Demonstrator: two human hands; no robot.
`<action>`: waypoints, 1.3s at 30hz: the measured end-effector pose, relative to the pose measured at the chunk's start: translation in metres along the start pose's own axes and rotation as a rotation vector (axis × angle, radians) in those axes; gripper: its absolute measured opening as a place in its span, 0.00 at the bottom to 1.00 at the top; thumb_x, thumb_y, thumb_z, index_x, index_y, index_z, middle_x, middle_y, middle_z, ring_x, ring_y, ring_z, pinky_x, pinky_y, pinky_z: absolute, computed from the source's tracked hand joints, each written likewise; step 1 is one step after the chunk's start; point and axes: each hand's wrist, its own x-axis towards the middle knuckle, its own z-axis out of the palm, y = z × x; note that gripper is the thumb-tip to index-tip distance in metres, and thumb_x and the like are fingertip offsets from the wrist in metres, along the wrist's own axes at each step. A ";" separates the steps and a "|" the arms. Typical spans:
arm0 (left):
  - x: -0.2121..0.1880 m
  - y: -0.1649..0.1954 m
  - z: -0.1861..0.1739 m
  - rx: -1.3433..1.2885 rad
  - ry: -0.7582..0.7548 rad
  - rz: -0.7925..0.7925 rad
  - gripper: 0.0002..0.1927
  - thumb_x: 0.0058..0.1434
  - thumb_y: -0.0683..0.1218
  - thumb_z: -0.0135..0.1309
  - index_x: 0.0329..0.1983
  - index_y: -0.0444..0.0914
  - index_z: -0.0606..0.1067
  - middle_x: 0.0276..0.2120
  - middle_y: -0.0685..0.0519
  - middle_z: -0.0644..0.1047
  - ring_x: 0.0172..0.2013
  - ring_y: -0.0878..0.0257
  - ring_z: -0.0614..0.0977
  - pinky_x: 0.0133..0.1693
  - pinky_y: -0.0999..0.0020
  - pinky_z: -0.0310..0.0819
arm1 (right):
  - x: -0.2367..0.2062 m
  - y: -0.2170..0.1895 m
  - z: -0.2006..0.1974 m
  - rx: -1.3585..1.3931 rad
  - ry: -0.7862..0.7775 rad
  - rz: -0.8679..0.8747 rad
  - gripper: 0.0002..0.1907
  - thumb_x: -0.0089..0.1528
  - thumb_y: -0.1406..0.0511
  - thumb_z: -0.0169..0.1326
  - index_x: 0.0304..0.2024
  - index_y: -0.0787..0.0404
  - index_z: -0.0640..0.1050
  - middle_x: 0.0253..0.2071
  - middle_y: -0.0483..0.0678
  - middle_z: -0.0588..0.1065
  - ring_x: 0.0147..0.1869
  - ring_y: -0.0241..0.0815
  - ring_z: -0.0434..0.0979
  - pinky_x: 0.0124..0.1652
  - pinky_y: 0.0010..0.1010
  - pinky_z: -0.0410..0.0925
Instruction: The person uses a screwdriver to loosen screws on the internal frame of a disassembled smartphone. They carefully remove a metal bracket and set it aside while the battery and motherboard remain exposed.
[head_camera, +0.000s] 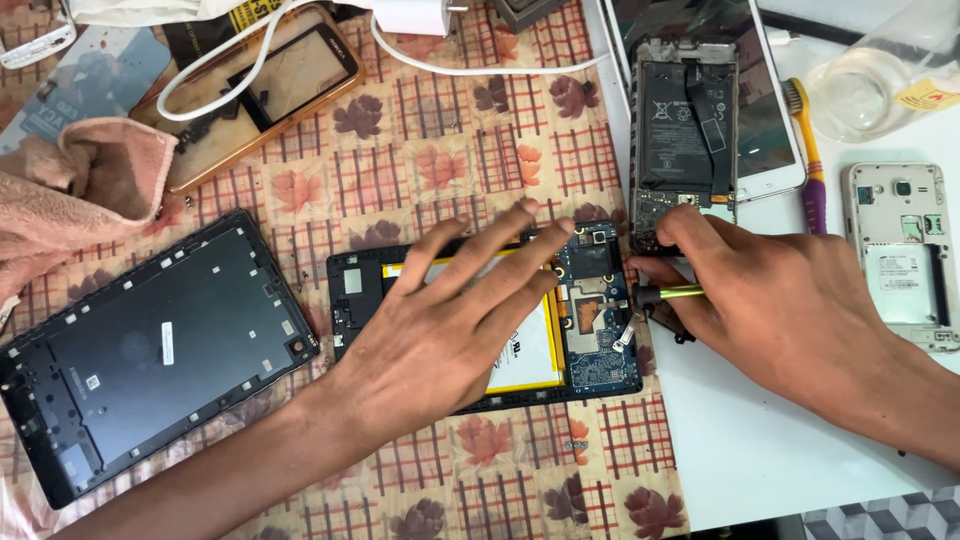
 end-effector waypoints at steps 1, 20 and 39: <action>0.001 0.000 0.000 -0.009 0.002 0.016 0.23 0.58 0.37 0.59 0.58 0.38 0.77 0.73 0.52 0.62 0.73 0.56 0.60 0.70 0.45 0.54 | 0.000 0.000 0.000 0.004 0.002 -0.001 0.19 0.55 0.65 0.66 0.43 0.65 0.73 0.30 0.54 0.80 0.11 0.44 0.75 0.13 0.38 0.68; 0.001 0.002 0.000 0.039 0.005 0.046 0.23 0.57 0.39 0.61 0.57 0.46 0.78 0.74 0.56 0.59 0.73 0.56 0.56 0.71 0.43 0.49 | -0.002 0.001 0.001 0.007 0.022 -0.019 0.20 0.53 0.65 0.66 0.44 0.65 0.73 0.30 0.54 0.81 0.14 0.45 0.76 0.15 0.39 0.69; 0.002 -0.011 -0.005 -0.398 0.083 -0.028 0.29 0.60 0.30 0.52 0.64 0.42 0.76 0.73 0.44 0.65 0.70 0.53 0.68 0.70 0.47 0.62 | -0.001 -0.001 -0.005 0.012 0.052 -0.028 0.17 0.57 0.62 0.65 0.40 0.63 0.74 0.26 0.51 0.80 0.10 0.43 0.73 0.13 0.38 0.65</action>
